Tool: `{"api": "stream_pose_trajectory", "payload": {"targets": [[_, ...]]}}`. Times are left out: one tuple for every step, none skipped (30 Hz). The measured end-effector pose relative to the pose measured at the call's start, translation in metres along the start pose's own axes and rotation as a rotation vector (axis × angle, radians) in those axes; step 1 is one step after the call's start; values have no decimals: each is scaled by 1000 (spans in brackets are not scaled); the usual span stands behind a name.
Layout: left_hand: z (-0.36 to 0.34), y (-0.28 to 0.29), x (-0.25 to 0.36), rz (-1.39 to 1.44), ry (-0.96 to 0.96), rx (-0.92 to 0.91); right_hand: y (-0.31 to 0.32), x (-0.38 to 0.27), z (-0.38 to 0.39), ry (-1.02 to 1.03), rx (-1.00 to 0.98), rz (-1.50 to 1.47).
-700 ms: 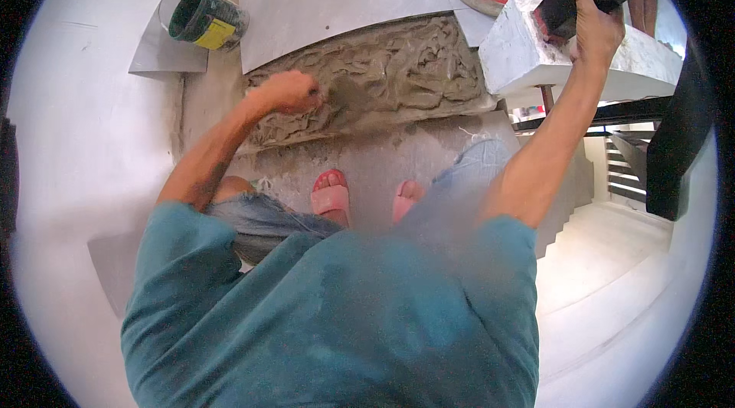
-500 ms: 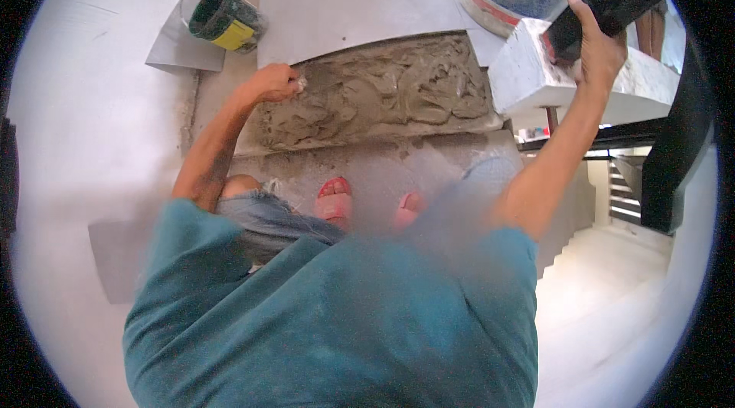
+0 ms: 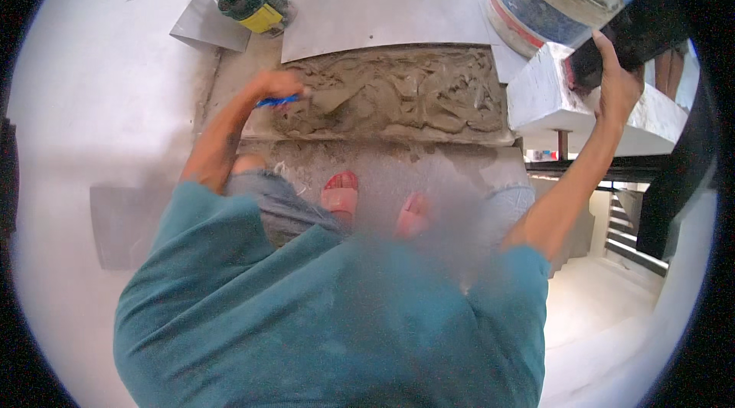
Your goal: The person places a floor tile onto mortar, aligns it by hand, and taps it with a rubber mallet. The person then lifts the tile back up and spreads mortar underneath using a trowel.
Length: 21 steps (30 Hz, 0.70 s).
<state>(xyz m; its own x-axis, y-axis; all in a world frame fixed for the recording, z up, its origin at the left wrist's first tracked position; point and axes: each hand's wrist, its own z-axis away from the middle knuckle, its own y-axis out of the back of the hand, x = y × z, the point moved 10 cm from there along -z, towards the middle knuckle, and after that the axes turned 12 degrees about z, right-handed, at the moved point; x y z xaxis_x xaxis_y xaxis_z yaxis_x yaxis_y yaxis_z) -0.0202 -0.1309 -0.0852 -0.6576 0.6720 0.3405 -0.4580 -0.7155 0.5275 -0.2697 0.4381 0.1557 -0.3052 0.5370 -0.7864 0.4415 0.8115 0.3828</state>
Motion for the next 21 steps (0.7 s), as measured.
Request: {"api": "stream_pose_trajectory", "payload": {"targets": [[13,-2,-18,22,11,-24,2,3,-1,10,13,20],[27,1,-35,57,47,-26,4,5,-1,21,23,37],[43,4,-52,95,92,-27,1,11,-2,8,16,-25],[54,8,-65,105,102,-24,2,11,-4,11,9,-35],[65,16,-76,97,89,27,5,15,-2,-16,40,-38],[75,25,-85,88,80,86,5,9,2,-41,71,-49],[81,23,-93,97,91,93,3,8,4,-39,60,-59],[85,31,-94,127,27,199,4,4,5,-8,74,-94],[92,38,-88,156,-41,303,5,2,4,24,89,-124],[91,36,-85,160,-39,302,3,2,3,27,85,-123],[88,37,-74,246,-102,333,3,4,2,14,84,-129],[87,35,-62,333,-164,355,8,9,2,-1,82,-127],[83,33,-72,334,-158,360,7,8,2,-1,77,-133],[68,25,-83,182,-145,282,3,6,-1,7,47,-141],[56,25,-88,23,-141,206,-2,5,-5,18,31,-148],[49,34,-81,2,-170,200,3,5,-8,17,63,-134],[46,41,-80,38,-165,199,0,7,-8,-8,49,-87],[43,42,-79,78,-162,190,1,5,-6,-33,31,-33],[41,47,-68,70,-210,171,2,-9,4,-19,66,-121],[42,53,-48,61,-265,151,1,-2,3,-72,29,-188],[43,54,-25,152,-287,134,5,0,7,-140,45,-138]]}}
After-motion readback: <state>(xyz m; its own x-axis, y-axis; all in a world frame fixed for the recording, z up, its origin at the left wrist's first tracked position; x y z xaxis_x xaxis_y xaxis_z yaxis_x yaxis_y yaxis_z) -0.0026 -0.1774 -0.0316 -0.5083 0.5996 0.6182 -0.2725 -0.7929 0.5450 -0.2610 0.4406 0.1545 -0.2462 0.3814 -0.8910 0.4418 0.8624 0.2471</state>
